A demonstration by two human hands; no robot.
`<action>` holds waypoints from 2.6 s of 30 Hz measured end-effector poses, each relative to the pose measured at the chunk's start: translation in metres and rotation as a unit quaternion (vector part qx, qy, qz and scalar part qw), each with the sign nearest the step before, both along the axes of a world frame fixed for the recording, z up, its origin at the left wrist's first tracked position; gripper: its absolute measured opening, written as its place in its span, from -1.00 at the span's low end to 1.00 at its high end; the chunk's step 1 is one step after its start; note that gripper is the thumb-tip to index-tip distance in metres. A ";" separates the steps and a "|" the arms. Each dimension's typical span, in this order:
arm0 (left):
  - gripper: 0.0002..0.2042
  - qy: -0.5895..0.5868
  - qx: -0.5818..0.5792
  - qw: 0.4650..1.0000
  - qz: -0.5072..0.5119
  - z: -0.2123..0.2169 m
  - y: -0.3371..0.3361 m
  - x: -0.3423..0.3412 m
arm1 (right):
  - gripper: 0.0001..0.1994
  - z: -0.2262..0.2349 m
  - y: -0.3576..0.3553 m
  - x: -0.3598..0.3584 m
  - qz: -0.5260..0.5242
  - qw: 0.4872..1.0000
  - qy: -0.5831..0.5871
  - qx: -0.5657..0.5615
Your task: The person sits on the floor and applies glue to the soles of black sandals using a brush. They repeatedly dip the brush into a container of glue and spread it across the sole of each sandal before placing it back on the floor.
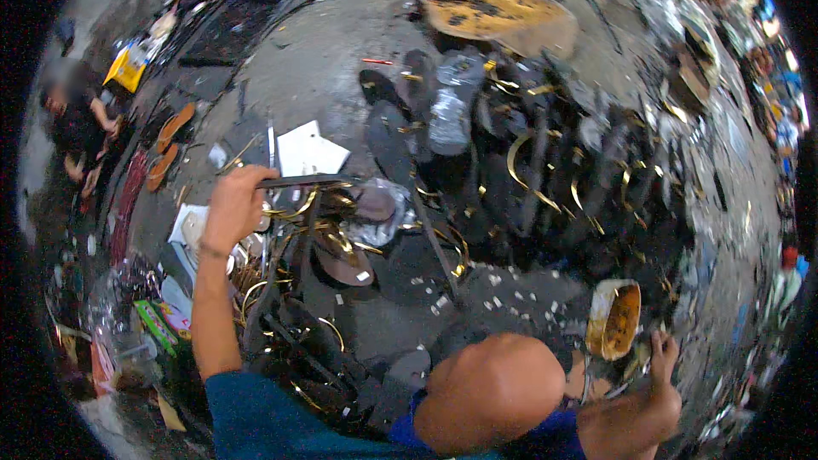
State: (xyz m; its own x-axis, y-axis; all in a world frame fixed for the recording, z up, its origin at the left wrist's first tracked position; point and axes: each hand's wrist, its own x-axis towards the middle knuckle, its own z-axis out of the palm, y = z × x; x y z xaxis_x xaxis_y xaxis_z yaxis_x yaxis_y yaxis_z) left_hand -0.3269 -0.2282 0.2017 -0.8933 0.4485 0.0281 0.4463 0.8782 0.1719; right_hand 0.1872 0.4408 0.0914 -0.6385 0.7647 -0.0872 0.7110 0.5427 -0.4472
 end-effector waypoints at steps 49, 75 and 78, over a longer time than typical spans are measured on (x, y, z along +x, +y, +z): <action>-0.49 -0.681 0.614 0.393 0.067 -0.131 0.396 0.237 | -0.82 0.025 -0.121 -0.186 0.175 0.906 0.376 -0.082; -0.19 -0.757 0.540 0.358 0.088 -0.084 0.344 0.266 | -0.78 0.056 -0.109 -0.164 -0.167 0.601 0.501 -0.600; -0.20 -0.744 0.564 0.342 0.106 -0.087 0.335 0.269 | -0.84 0.040 -0.105 -0.164 -0.176 0.566 0.455 -0.664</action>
State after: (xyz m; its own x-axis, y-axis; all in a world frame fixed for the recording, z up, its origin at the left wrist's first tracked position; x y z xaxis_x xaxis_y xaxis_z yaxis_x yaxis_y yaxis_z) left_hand -0.0584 0.1068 0.1144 -0.3042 0.8224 -0.4807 -0.9257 -0.1362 0.3528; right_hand 0.0229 0.3354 0.1313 -0.7103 0.5042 -0.4913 -0.1830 -0.8061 -0.5628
